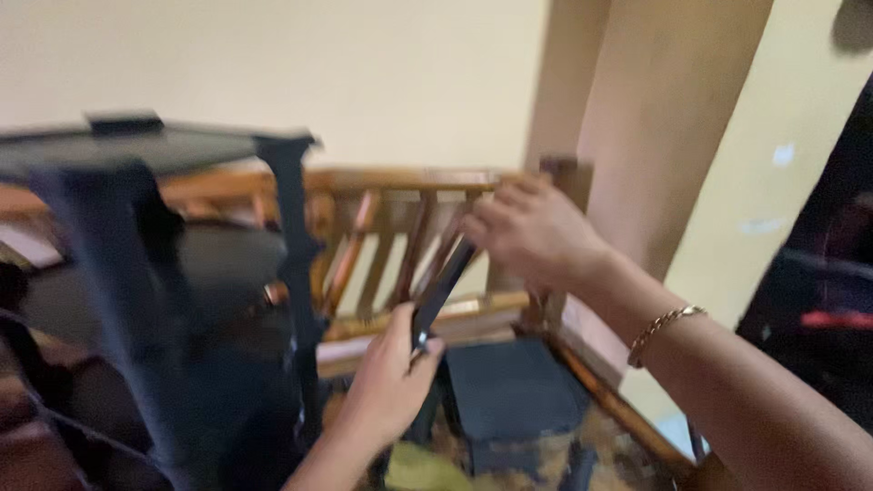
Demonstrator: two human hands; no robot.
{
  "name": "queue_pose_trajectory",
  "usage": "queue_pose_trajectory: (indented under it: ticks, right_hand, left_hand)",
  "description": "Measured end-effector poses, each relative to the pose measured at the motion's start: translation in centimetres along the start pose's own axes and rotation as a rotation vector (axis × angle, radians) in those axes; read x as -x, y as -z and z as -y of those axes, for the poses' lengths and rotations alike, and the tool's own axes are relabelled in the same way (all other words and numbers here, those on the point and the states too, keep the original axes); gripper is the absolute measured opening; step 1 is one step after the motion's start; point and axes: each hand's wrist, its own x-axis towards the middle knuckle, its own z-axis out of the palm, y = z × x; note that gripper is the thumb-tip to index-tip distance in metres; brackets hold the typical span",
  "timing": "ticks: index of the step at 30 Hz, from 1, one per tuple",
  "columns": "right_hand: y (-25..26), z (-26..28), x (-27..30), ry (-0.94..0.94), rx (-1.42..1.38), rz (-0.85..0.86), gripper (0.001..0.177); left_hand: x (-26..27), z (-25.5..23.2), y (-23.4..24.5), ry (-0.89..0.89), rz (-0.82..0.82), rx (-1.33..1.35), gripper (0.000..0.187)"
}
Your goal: The person assembles a black plastic shelving unit by attaching shelves and vertical supports. They wipe several parts with a cloth before fitting them into place. The unit is gradually built up on a bamboo chair.
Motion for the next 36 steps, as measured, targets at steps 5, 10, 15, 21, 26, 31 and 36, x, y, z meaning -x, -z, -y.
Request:
queue_pose_trajectory:
  ticks: [5,10,15,21,26,31,36]
  right_hand:
    - [-1.8,1.5,5.7,-0.171,-0.099,0.184,0.016]
    - [-6.8,4.1,11.8,-0.402,-0.334,0.113,0.041]
    - [-14.4,11.1,23.9,-0.959,-0.414,0.342,0.072]
    - [-21.2,25.5,38.4,-1.767,-0.85,1.289,0.083]
    - [-25.9,30.7,43.7,-1.875,-0.876,0.866,0.057]
    - [-25.1,24.6,38.7,-2.108,-1.677,0.33,0.029]
    - [-19.3,18.8,27.5,-1.763,-1.937,0.113,0.024]
  left_hand:
    - [-0.5,0.2,-4.0,0.059,0.202,0.004,0.069]
    - [-1.3,2.6,-8.3,0.046,0.078,-0.004,0.047]
    - [0.0,5.5,-10.6,0.031,-0.09,-0.073,0.051]
    - [0.0,9.5,-12.3,0.335,0.03,-0.223,0.053]
    - [1.8,18.0,-13.4,0.447,-0.034,-0.373,0.051]
    - [4.8,25.6,-15.7,0.725,0.087,-0.509,0.058]
    - [4.8,26.8,-16.4,0.576,0.057,-0.538,0.071]
